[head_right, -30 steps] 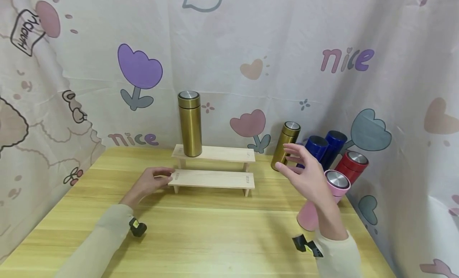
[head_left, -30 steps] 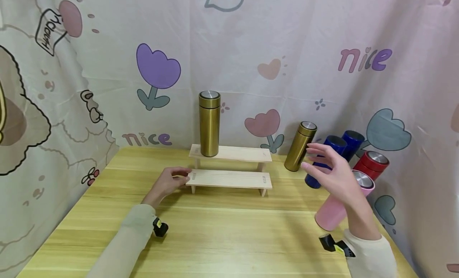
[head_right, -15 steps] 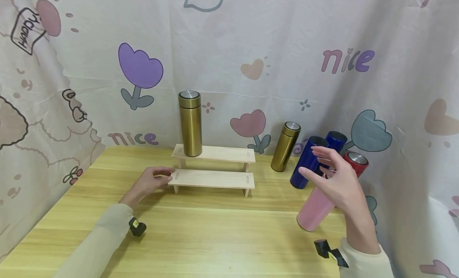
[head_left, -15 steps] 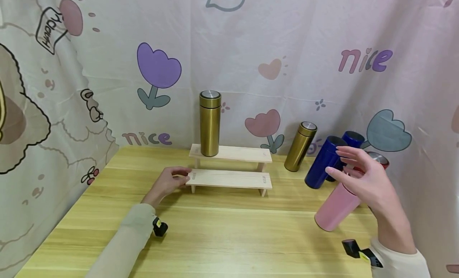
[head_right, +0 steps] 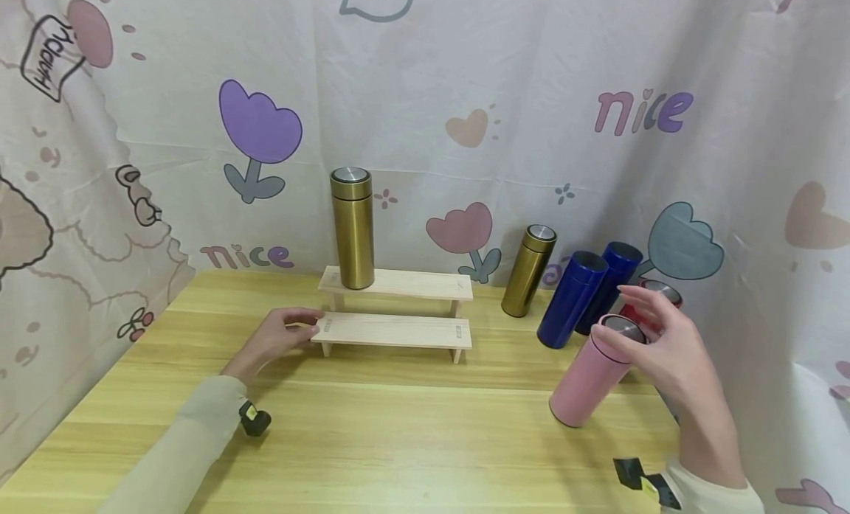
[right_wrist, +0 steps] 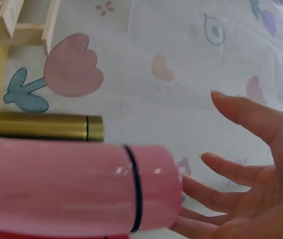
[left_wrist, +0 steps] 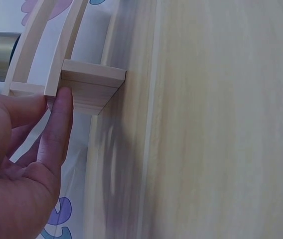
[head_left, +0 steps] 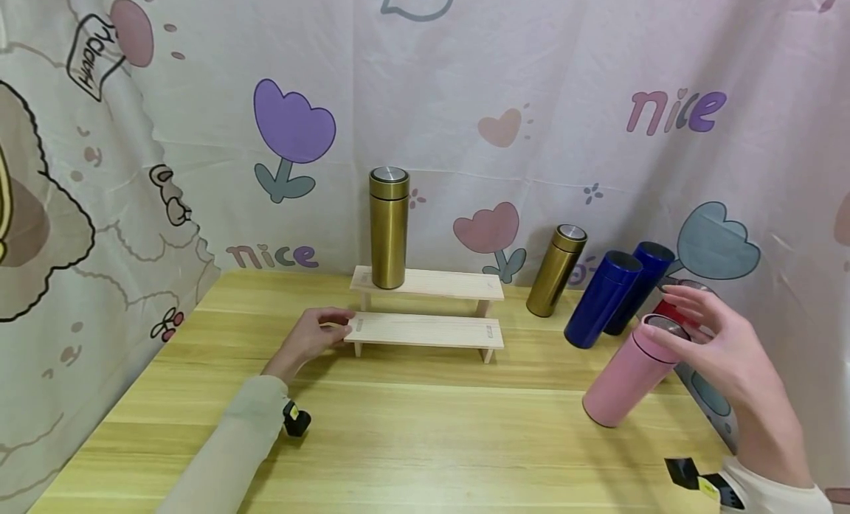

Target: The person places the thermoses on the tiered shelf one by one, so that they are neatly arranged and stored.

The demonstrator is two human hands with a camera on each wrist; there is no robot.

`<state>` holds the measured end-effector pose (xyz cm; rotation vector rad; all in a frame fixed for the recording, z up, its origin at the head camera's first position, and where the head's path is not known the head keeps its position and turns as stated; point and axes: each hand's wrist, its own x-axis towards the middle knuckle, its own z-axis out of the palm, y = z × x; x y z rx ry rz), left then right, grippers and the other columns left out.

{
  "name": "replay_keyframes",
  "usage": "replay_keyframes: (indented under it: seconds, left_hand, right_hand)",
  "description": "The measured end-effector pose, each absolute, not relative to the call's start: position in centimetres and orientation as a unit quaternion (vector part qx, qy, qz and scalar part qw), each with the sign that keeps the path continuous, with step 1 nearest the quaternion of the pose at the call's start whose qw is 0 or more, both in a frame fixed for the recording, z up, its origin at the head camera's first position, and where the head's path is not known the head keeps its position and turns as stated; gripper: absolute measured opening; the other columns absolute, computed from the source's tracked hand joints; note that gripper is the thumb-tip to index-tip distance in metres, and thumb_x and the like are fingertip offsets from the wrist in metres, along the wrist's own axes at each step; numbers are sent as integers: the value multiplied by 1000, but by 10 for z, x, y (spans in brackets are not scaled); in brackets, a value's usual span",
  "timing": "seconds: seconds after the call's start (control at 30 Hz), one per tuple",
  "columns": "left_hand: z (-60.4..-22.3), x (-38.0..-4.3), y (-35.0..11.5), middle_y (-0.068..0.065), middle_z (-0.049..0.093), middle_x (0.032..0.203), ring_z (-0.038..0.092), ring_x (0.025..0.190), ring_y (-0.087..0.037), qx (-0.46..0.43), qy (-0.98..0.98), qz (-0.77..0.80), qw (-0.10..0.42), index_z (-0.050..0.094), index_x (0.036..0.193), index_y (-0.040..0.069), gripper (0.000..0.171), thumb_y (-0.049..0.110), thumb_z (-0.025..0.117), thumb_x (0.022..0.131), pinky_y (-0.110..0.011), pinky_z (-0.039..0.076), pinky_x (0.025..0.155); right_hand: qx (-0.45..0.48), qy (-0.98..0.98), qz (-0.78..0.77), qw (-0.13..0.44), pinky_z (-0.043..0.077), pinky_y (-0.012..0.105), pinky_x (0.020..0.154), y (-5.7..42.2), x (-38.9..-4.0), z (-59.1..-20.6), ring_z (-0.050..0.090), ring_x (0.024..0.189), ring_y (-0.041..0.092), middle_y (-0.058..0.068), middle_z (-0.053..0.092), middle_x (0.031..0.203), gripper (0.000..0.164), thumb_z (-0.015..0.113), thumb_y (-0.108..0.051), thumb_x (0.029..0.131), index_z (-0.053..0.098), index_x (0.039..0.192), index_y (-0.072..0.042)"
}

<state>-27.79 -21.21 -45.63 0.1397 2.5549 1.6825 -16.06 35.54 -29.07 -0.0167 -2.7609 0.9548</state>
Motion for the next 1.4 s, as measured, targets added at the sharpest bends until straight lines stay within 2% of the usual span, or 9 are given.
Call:
replay_keyframes:
  seconds: [0.07,0.2,0.33,0.43,0.53,0.67,0.97,1.2,1.4]
  left_hand:
    - [-457,-278,-212,-27,63,132,69,92,-14,46,834,548,39,64,136,-3,37,6,65,100,-28,63,81]
    - [-458,-278,-213,-27,63,132,69,91,-14,47,833,549,39,64,136,-3,37,7,65,100,-28,64,80]
    - [-459,-279,-213,-27,63,132,69,92,-14,49,833,550,39,64,136,-3,37,7,66,100,-26,63,79]
    - [-459,-278,-213,-27,63,133,69,94,-14,49,833,550,40,64,136,-2,38,8,66,100,-25,63,78]
    - [-458,-277,-213,-27,63,133,69,94,-14,49,832,552,39,64,136,-2,38,9,67,100,-26,63,79]
    - [-458,-277,-212,-27,63,133,69,92,-13,51,830,554,41,63,137,-3,39,9,66,100,-29,64,80]
    - [-458,-278,-214,-28,63,132,69,88,-12,52,828,557,40,63,136,-4,37,7,65,100,-30,64,81]
    - [-455,-277,-211,-28,62,132,70,89,-12,46,827,558,48,62,137,-4,38,5,63,101,-36,65,86]
    - [-455,-277,-211,-29,61,133,70,90,-13,46,826,560,49,61,138,-4,39,5,64,101,-39,65,87]
  right_hand:
    - [-8,-937,332,106,53,33,109,360,-160,-295,39,140,56,28,36,162,83,73,-39,96,30,163,-16]
    - [-20,-933,346,97,38,-2,95,367,-159,-302,35,141,59,31,32,162,86,72,-40,96,26,164,-13]
    - [-26,-935,344,80,45,1,71,375,-162,-308,37,137,61,34,33,159,89,73,-38,96,23,164,-8]
    - [-12,-937,343,67,53,12,74,383,-165,-315,40,133,58,35,33,157,90,74,-32,96,21,163,-6]
    - [12,-938,341,55,55,15,78,392,-170,-326,59,121,20,33,39,152,90,76,-26,94,21,162,-5]
    - [26,-941,335,31,52,13,74,401,-174,-338,41,95,-22,23,52,139,90,78,-23,92,23,159,0]
    - [45,-937,347,10,53,18,76,402,-176,-352,49,95,-14,-25,54,114,84,81,-22,89,32,152,3]
    - [31,-931,364,-14,54,16,78,401,-178,-365,46,96,-19,7,57,133,90,82,-22,89,26,155,5]
    - [29,-925,377,-12,56,20,78,401,-180,-370,52,95,-14,-20,55,116,86,81,-20,89,29,152,4]
